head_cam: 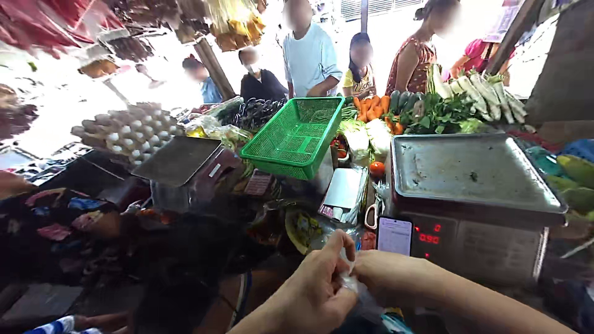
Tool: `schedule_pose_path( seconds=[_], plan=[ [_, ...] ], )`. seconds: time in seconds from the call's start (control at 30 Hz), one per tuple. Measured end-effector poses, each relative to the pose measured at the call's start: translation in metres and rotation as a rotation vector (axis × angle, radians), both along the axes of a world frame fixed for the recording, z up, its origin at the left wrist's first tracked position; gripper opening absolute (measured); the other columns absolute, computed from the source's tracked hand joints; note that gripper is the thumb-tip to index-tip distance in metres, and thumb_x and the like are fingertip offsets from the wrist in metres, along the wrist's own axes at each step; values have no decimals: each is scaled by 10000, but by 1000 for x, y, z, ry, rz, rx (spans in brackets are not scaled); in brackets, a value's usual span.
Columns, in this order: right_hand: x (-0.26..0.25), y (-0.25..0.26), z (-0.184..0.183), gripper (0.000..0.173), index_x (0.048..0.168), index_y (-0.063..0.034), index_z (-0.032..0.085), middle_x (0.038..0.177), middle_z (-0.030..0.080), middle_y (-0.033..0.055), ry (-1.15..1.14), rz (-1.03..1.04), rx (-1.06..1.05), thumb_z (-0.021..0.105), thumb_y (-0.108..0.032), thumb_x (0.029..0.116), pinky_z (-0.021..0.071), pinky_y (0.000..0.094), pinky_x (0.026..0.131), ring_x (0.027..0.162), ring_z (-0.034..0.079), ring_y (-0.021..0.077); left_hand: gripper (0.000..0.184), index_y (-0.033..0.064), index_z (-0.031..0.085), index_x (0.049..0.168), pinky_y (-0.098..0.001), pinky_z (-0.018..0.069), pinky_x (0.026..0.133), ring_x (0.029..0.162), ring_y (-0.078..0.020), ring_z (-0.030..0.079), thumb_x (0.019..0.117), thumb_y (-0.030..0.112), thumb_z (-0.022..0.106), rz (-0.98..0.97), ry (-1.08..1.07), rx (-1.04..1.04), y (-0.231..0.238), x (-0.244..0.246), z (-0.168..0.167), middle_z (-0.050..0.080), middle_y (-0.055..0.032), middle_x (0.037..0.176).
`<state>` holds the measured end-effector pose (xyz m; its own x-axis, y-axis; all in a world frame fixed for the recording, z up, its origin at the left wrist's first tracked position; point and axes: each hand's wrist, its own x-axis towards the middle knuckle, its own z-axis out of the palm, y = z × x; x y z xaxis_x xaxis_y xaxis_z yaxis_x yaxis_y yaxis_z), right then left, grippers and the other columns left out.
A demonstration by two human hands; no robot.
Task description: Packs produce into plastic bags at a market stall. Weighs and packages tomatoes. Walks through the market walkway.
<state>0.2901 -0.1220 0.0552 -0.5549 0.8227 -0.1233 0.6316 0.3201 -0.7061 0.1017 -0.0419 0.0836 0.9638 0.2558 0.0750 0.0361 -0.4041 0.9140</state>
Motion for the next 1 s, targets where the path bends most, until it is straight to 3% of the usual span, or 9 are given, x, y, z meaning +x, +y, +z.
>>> schedule_pose_path(
  seconds=[0.07,0.13,0.2,0.3,0.4,0.5,0.6,0.83,1.0],
  plan=[
    [3,-6,-4,99,981,36,708,890,693,216,52,0,110,638,41,911,539,561,788,882,686,378,352,90,464,1146,-176,455,475,524,-13,523,873,27,677,2,35,-91,-4,-2,3,539,47,664],
    [14,-16,-13,109,972,-33,732,879,703,112,223,-103,375,638,-9,924,584,403,749,829,696,229,370,108,478,1153,-160,472,479,549,6,550,853,14,672,75,-26,-81,-9,-9,1,578,55,704],
    [33,-31,-21,145,1054,-84,739,957,721,31,391,-341,611,637,-82,951,579,260,816,895,679,89,368,146,507,1171,-127,440,453,532,37,516,860,41,673,226,-108,-47,-14,-20,-2,587,83,711],
    [68,-57,-61,200,1162,-129,688,1008,713,-13,422,-789,876,610,-242,1017,571,232,860,947,667,28,337,175,537,1130,-78,351,449,513,79,423,845,66,677,424,-164,-36,-23,-30,-17,516,125,669],
    [77,-89,-118,271,1136,-56,728,947,718,63,240,-1040,836,590,-243,998,576,277,787,862,670,89,284,167,562,1050,-78,378,455,510,79,445,818,38,662,548,-156,-17,-19,-29,-39,531,142,668],
    [56,-114,-156,296,1125,-70,751,834,720,108,-35,-1024,754,541,-248,1018,560,385,697,769,685,221,263,144,568,1007,-88,401,458,517,66,475,799,-1,641,607,-125,-35,-13,-28,-56,558,133,685],
    [34,-125,-178,308,1133,-70,766,725,686,107,-179,-1000,736,528,-225,1015,531,402,604,666,662,268,251,130,568,1004,-93,433,482,550,60,517,809,-14,634,623,-92,-27,-6,-31,-68,599,130,728],
    [9,-110,-181,336,1215,-73,753,675,654,97,-244,-1019,708,513,-203,1019,496,381,550,603,628,257,229,105,566,1009,-104,452,485,551,41,540,824,-21,611,654,-11,-24,6,-43,-79,605,107,733],
    [-1,-91,-175,337,1201,-63,756,657,649,81,-252,-991,721,510,-206,1022,480,360,538,585,617,239,245,95,553,1032,-103,441,485,548,44,538,821,-18,603,680,-17,-46,8,-50,-85,610,107,722]
  ],
)
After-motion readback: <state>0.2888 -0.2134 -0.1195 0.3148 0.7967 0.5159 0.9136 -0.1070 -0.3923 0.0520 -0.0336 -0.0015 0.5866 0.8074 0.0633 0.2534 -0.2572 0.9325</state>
